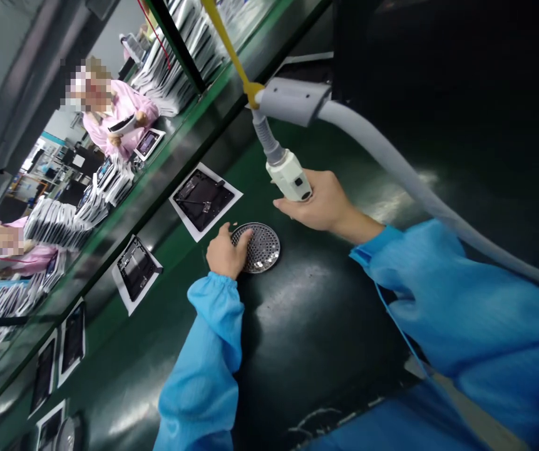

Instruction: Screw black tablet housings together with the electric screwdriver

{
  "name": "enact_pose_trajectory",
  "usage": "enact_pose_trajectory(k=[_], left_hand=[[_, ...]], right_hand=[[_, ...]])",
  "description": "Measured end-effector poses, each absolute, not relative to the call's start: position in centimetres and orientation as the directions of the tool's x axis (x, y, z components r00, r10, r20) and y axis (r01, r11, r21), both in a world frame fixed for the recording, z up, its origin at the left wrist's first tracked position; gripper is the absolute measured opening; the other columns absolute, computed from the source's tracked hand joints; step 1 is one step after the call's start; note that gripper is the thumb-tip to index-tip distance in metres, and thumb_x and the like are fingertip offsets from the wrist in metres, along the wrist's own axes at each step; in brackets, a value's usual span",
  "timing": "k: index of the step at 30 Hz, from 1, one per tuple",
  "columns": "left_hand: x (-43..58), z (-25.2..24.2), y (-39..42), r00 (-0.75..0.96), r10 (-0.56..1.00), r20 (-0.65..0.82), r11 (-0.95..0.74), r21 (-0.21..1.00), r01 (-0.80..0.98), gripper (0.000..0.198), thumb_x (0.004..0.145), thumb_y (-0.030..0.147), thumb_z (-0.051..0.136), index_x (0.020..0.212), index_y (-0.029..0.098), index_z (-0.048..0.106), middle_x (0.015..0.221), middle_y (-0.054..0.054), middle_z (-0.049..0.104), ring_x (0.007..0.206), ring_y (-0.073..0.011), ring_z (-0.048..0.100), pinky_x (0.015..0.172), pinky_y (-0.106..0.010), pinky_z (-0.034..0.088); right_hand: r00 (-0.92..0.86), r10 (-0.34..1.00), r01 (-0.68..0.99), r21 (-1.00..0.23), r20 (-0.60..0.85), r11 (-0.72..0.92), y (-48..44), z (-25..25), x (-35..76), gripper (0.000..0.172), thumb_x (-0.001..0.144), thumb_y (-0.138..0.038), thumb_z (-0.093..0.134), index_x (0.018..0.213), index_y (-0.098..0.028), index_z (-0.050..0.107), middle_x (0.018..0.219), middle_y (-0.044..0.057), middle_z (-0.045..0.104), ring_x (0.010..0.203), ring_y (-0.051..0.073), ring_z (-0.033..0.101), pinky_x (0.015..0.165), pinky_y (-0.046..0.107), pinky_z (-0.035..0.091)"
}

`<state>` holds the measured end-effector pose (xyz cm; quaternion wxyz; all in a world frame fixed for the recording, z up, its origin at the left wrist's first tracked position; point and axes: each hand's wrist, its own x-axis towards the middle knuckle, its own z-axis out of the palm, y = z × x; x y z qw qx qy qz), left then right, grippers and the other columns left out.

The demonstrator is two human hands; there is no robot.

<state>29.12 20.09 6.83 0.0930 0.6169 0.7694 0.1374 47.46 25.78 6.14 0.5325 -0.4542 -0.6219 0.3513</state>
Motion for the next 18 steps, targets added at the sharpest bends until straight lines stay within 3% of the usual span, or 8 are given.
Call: enact_pose_trajectory(k=[4,8,9,11,13,15,18], left_hand=[[28.2,6.6,17.6,-0.181,0.983,0.017,0.161,0.386,0.908,0.03,0.084,0.023,0.06,0.113,0.017,0.061,0.07,-0.001,0.069,0.069,-0.018,0.067,0.071,-0.029,0.051],[29.1,5.8,14.3,-0.056,0.998,-0.032,0.064,0.527,0.847,0.02,0.087,0.026,0.057,0.104,0.018,0.064,0.06,0.002,0.063,0.052,-0.012,0.06,0.055,-0.023,0.048],[29.5,5.7,13.6,0.004,1.0,0.016,-0.012,0.511,0.86,0.019,0.088,0.03,0.056,0.1,0.018,0.066,0.066,0.0,0.066,0.059,-0.0134,0.063,0.06,-0.025,0.051],[30.1,5.6,12.6,0.159,0.972,0.173,-0.214,0.374,0.902,0.024,0.089,0.038,0.058,0.098,0.019,0.07,0.095,-0.009,0.071,0.093,-0.0229,0.067,0.083,-0.039,0.054],[30.8,5.4,11.8,0.314,0.915,0.253,-0.366,0.195,0.91,0.033,0.086,0.046,0.062,0.108,0.022,0.07,0.13,-0.015,0.059,0.128,-0.0357,0.048,0.102,-0.059,0.04],[31.4,5.2,11.1,0.412,0.887,0.209,-0.442,0.125,0.888,0.043,0.084,0.051,0.063,0.118,0.025,0.066,0.147,-0.015,0.045,0.141,-0.0409,0.03,0.106,-0.071,0.028],[31.7,4.9,10.2,0.508,0.844,0.171,-0.533,0.165,0.83,0.047,0.083,0.056,0.062,0.119,0.025,0.064,0.147,-0.015,0.044,0.144,-0.0389,0.026,0.107,-0.072,0.025]], right_hand=[[-0.006,0.946,0.247,-0.916,0.324,0.316,26.0,6.4,47.8,0.02,0.063,-0.023,0.066,0.064,-0.022,0.046,0.061,0.0,0.053,0.059,0.017,0.051,0.055,0.032,0.04],[0.003,0.935,0.304,-0.891,0.354,0.337,26.3,6.6,48.3,0.028,0.063,-0.018,0.066,0.062,-0.022,0.039,0.058,-0.002,0.046,0.057,0.014,0.046,0.055,0.031,0.042],[0.006,0.931,0.313,-0.885,0.366,0.345,26.4,6.6,48.4,0.029,0.063,-0.017,0.066,0.063,-0.022,0.038,0.058,-0.003,0.046,0.057,0.014,0.046,0.056,0.031,0.042],[-0.002,0.93,0.325,-0.879,0.369,0.349,26.5,6.6,48.5,0.03,0.063,-0.016,0.066,0.063,-0.023,0.037,0.06,-0.003,0.045,0.059,0.014,0.047,0.058,0.031,0.043],[-0.015,0.934,0.329,-0.88,0.358,0.343,26.4,6.7,48.6,0.03,0.064,-0.015,0.065,0.064,-0.023,0.037,0.062,-0.002,0.046,0.062,0.015,0.048,0.061,0.032,0.044],[-0.027,0.936,0.339,-0.877,0.352,0.34,26.2,6.7,48.6,0.029,0.066,-0.016,0.065,0.065,-0.023,0.037,0.063,-0.001,0.046,0.064,0.016,0.049,0.063,0.033,0.045],[-0.035,0.936,0.358,-0.87,0.35,0.339,26.0,6.8,48.6,0.029,0.069,-0.017,0.064,0.064,-0.023,0.036,0.063,-0.001,0.045,0.064,0.016,0.048,0.063,0.034,0.046]])
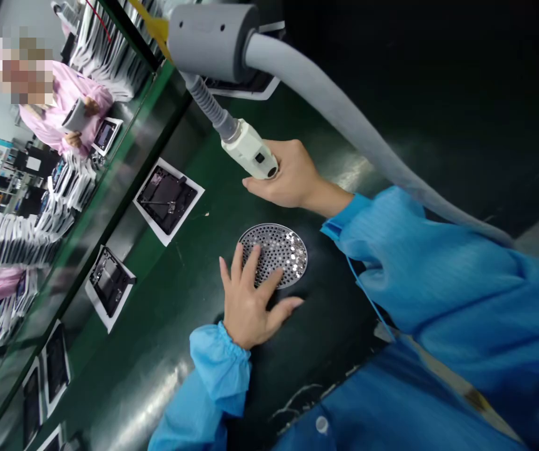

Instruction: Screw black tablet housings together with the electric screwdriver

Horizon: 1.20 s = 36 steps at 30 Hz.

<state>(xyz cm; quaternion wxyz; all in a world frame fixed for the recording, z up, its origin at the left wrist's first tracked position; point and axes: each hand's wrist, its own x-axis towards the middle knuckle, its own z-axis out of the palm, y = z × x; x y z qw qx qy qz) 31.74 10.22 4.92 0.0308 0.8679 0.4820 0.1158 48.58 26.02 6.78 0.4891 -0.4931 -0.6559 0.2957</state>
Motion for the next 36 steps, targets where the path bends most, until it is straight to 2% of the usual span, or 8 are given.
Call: enact_pose_trajectory(k=[3,8,11,14,17,20,28,36], left_hand=[[30.9,5.0,10.8,0.508,0.824,0.252,-0.559,0.205,0.804,0.044,0.085,0.052,0.062,0.12,0.025,0.063,0.143,-0.014,0.05,0.143,-0.0348,0.03,0.11,-0.068,0.025],[26.5,5.5,16.0,0.273,0.903,0.332,-0.361,0.241,0.901,0.024,0.09,0.034,0.058,0.104,0.02,0.071,0.12,-0.011,0.067,0.119,-0.025,0.059,0.102,-0.046,0.048],[23.9,6.0,20.0,0.185,0.955,0.232,-0.216,0.115,0.97,0.021,0.089,0.028,0.056,0.098,0.018,0.073,0.11,-0.009,0.071,0.105,-0.0213,0.065,0.098,-0.038,0.051],[22.4,6.7,23.4,0.098,0.993,0.062,-0.091,-0.1,0.991,0.025,0.089,0.02,0.053,0.105,0.017,0.072,0.115,-0.008,0.069,0.11,-0.0205,0.063,0.101,-0.032,0.047],[21.6,7.3,25.8,0.032,0.999,-0.005,-0.033,-0.207,0.978,0.032,0.087,0.014,0.05,0.113,0.015,0.069,0.119,-0.012,0.067,0.111,-0.0248,0.062,0.098,-0.035,0.048],[21.1,7.5,27.3,-0.011,0.999,-0.034,0.002,-0.26,0.966,0.034,0.085,0.014,0.049,0.113,0.014,0.068,0.118,-0.015,0.067,0.109,-0.0295,0.063,0.091,-0.039,0.05],[20.4,8.9,28.2,-0.005,0.987,-0.159,-0.055,-0.371,0.927,0.03,0.082,0.012,0.05,0.104,0.016,0.07,0.11,-0.013,0.07,0.106,-0.0265,0.064,0.086,-0.031,0.05],[19.9,11.0,20.9,0.091,0.987,-0.132,-0.13,-0.325,0.937,0.026,0.082,0.019,0.053,0.102,0.021,0.07,0.101,-0.007,0.072,0.094,-0.0236,0.068,0.076,-0.029,0.051]], right_hand=[[-0.026,0.938,0.361,-0.871,0.346,0.332,26.0,6.8,48.5,0.031,0.069,-0.017,0.064,0.063,-0.023,0.034,0.062,-0.001,0.043,0.063,0.015,0.046,0.061,0.033,0.045],[-0.005,0.935,0.35,-0.875,0.355,0.334,26.2,6.6,48.6,0.023,0.067,-0.022,0.067,0.066,-0.022,0.044,0.061,-0.001,0.046,0.066,0.017,0.049,0.062,0.033,0.044],[-0.018,0.931,0.298,-0.887,0.365,0.353,26.1,6.6,48.7,0.022,0.068,-0.033,0.071,0.074,-0.021,0.054,0.066,0.001,0.054,0.07,0.019,0.053,0.062,0.032,0.044],[-0.032,0.921,0.233,-0.893,0.388,0.384,26.2,6.4,48.7,0.035,0.065,-0.045,0.076,0.081,-0.019,0.057,0.072,0.001,0.058,0.067,0.017,0.054,0.058,0.03,0.043],[-0.012,0.919,0.233,-0.892,0.395,0.386,26.4,6.0,48.5,0.038,0.065,-0.045,0.078,0.084,-0.019,0.059,0.073,0.001,0.06,0.066,0.017,0.056,0.059,0.03,0.043],[0.015,0.91,0.315,-0.866,0.414,0.389,26.7,5.7,48.2,0.025,0.069,-0.035,0.074,0.085,-0.02,0.061,0.073,0.003,0.062,0.071,0.021,0.06,0.064,0.032,0.046],[0.01,0.878,0.347,-0.825,0.479,0.446,27.0,5.2,48.1,0.019,0.073,-0.028,0.062,0.09,-0.021,0.063,0.077,0.004,0.068,0.071,0.022,0.064,0.061,0.032,0.046],[-0.019,0.866,0.341,-0.811,0.5,0.475,27.1,5.1,48.1,0.017,0.071,-0.023,0.06,0.088,-0.021,0.062,0.073,0.003,0.067,0.064,0.019,0.062,0.057,0.03,0.046]])
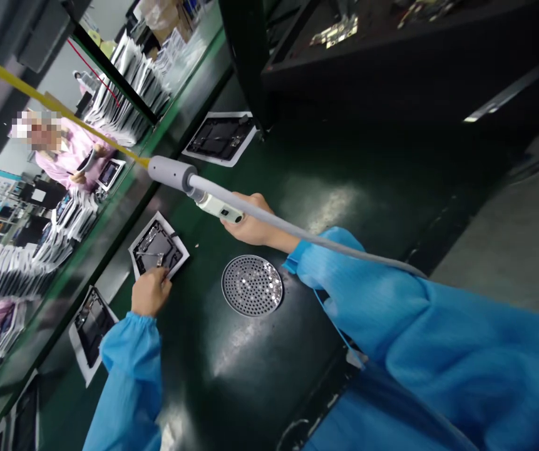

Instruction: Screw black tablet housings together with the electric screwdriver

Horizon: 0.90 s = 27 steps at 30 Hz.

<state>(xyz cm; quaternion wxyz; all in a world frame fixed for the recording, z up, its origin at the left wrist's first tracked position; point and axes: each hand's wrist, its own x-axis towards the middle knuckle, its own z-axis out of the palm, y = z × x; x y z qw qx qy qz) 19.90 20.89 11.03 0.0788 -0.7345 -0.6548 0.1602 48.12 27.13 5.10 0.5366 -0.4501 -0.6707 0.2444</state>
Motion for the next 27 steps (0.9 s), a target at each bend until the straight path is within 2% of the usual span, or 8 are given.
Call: enact_pose_trajectory(k=[5,9,13,16,19,22,27], left_hand=[[20.3,9.3,13.6,0.269,0.963,-0.009,-0.266,-0.167,0.949,0.025,0.084,0.017,0.049,0.097,0.02,0.069,0.093,-0.006,0.071,0.085,-0.0205,0.067,0.072,-0.029,0.053],[22.3,7.1,9.0,0.323,0.943,0.08,-0.318,-0.066,0.946,0.025,0.084,0.015,0.048,0.096,0.02,0.07,0.091,-0.006,0.07,0.083,-0.0181,0.065,0.071,-0.028,0.055],[23.6,4.6,6.7,0.277,0.937,0.21,-0.3,0.082,0.951,0.022,0.092,0.023,0.05,0.096,0.018,0.07,0.088,-0.007,0.07,0.082,-0.0178,0.064,0.072,-0.029,0.055],[23.5,3.2,6.2,0.205,0.938,0.281,-0.26,0.174,0.95,0.024,0.095,0.026,0.048,0.097,0.018,0.07,0.09,-0.007,0.069,0.084,-0.018,0.063,0.075,-0.03,0.054],[23.0,2.4,6.6,0.217,0.934,0.285,-0.28,0.205,0.938,0.024,0.095,0.022,0.046,0.098,0.018,0.07,0.09,-0.007,0.068,0.086,-0.0189,0.061,0.075,-0.03,0.053],[22.5,2.0,7.2,0.231,0.936,0.266,-0.288,0.201,0.936,0.025,0.095,0.02,0.044,0.099,0.018,0.069,0.091,-0.007,0.067,0.087,-0.0195,0.059,0.076,-0.031,0.051],[22.8,1.8,7.2,0.231,0.923,0.307,-0.297,0.188,0.936,0.025,0.095,0.02,0.044,0.098,0.018,0.068,0.091,-0.008,0.066,0.085,-0.0199,0.057,0.074,-0.031,0.049]], right_hand=[[0.018,0.898,0.358,-0.841,0.44,0.405,26.7,5.3,48.1,0.015,0.069,-0.027,0.066,0.081,-0.02,0.059,0.07,0.004,0.064,0.066,0.021,0.061,0.059,0.033,0.048],[0.091,0.905,0.337,-0.868,0.415,0.364,26.4,5.2,48.1,0.032,0.059,-0.037,0.08,0.07,-0.019,0.055,0.062,0.003,0.057,0.063,0.02,0.057,0.057,0.035,0.047],[0.16,0.932,0.305,-0.914,0.325,0.267,26.1,5.3,48.0,0.025,0.06,-0.027,0.079,0.068,-0.019,0.057,0.055,0.003,0.055,0.052,0.018,0.054,0.051,0.035,0.043],[0.151,0.942,0.162,-0.948,0.299,0.274,24.6,6.1,47.5,0.022,0.063,-0.024,0.076,0.069,-0.021,0.055,0.05,0.001,0.051,0.044,0.016,0.051,0.046,0.035,0.043],[0.07,0.923,0.012,-0.925,0.379,0.379,22.0,7.2,46.3,0.024,0.069,-0.031,0.074,0.073,-0.025,0.051,0.048,-0.003,0.047,0.041,0.015,0.048,0.048,0.037,0.047],[-0.03,0.932,-0.076,-0.931,0.361,0.358,19.9,7.6,44.6,0.026,0.07,-0.037,0.071,0.077,-0.026,0.049,0.046,-0.005,0.046,0.039,0.015,0.046,0.045,0.036,0.046],[-0.128,0.94,-0.046,-0.949,0.315,0.312,19.2,6.9,42.9,0.023,0.07,-0.037,0.067,0.079,-0.026,0.049,0.046,-0.007,0.045,0.038,0.014,0.048,0.044,0.035,0.046]])
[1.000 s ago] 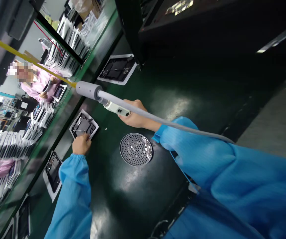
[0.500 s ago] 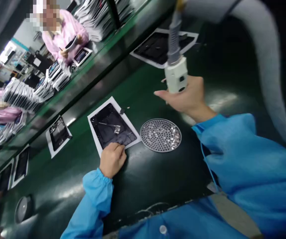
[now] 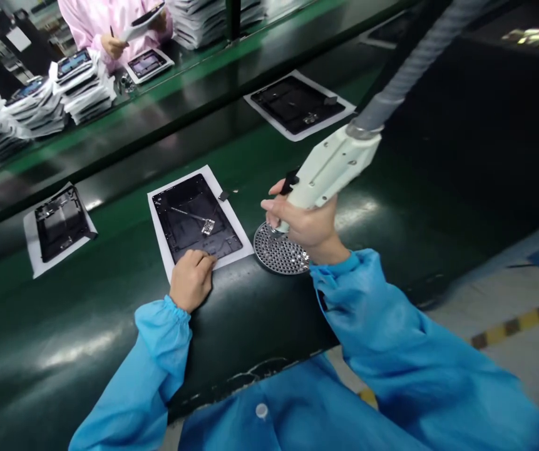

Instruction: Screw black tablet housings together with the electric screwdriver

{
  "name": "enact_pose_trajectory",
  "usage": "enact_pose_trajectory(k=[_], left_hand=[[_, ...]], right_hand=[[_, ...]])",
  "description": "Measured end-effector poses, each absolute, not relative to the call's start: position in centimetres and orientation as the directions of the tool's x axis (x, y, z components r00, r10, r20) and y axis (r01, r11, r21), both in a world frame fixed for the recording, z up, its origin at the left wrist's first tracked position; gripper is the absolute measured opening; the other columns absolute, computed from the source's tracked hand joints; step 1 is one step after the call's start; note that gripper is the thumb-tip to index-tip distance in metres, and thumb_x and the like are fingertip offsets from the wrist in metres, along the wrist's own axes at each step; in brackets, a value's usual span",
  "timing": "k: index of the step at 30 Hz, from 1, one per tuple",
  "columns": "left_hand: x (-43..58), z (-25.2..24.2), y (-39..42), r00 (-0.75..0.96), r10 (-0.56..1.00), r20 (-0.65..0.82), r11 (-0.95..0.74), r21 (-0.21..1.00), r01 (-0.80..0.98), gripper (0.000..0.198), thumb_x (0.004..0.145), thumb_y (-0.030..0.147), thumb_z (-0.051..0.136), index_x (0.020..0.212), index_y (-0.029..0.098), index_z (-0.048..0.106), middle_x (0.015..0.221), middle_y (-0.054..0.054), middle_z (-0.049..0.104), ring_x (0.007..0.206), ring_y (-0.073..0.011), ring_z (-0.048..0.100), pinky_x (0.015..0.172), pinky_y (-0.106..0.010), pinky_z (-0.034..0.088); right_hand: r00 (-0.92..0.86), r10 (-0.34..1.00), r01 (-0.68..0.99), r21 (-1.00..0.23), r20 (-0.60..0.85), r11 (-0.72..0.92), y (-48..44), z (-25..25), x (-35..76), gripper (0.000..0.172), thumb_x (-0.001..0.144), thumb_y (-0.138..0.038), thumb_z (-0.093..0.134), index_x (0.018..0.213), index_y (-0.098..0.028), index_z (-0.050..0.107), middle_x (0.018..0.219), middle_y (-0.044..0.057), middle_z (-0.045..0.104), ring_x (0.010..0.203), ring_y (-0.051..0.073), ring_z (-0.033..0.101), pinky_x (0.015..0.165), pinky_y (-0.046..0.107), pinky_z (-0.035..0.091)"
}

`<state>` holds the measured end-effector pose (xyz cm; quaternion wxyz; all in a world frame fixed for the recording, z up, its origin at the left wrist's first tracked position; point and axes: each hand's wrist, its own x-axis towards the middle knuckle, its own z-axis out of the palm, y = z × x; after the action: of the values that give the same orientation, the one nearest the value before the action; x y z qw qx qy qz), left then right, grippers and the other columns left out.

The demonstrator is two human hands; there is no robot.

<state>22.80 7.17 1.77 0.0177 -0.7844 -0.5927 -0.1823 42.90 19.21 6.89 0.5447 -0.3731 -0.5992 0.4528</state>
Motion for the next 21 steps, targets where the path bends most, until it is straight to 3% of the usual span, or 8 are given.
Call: enact_pose_trajectory(k=[4,10,21], left_hand=[[23.3,1.3,6.9,0.21,0.915,0.346,-0.29,0.199,0.936,0.024,0.095,0.022,0.045,0.097,0.017,0.069,0.09,-0.008,0.066,0.083,-0.0199,0.055,0.072,-0.032,0.047],[23.6,1.1,6.9,0.214,0.892,0.398,-0.307,0.186,0.933,0.022,0.094,0.021,0.047,0.097,0.016,0.069,0.089,-0.008,0.065,0.08,-0.0194,0.053,0.068,-0.031,0.044],[23.8,1.1,6.8,0.214,0.885,0.414,-0.31,0.181,0.933,0.021,0.094,0.021,0.048,0.095,0.015,0.068,0.088,-0.008,0.066,0.08,-0.0194,0.053,0.068,-0.031,0.043]], right_hand=[[-0.131,0.924,-0.005,-0.933,0.358,0.361,19.6,6.3,42.6,0.021,0.073,-0.036,0.068,0.081,-0.025,0.051,0.047,-0.007,0.046,0.038,0.013,0.049,0.045,0.034,0.048],[-0.107,0.92,-0.173,-0.918,0.377,0.356,20.0,5.8,42.2,0.024,0.065,-0.027,0.076,0.077,-0.021,0.057,0.041,-0.009,0.049,0.033,0.01,0.047,0.039,0.026,0.044],[-0.145,0.91,-0.18,-0.914,0.389,0.363,20.1,5.4,42.4,0.02,0.067,-0.018,0.074,0.078,-0.021,0.058,0.043,-0.009,0.049,0.033,0.009,0.048,0.038,0.025,0.044]])
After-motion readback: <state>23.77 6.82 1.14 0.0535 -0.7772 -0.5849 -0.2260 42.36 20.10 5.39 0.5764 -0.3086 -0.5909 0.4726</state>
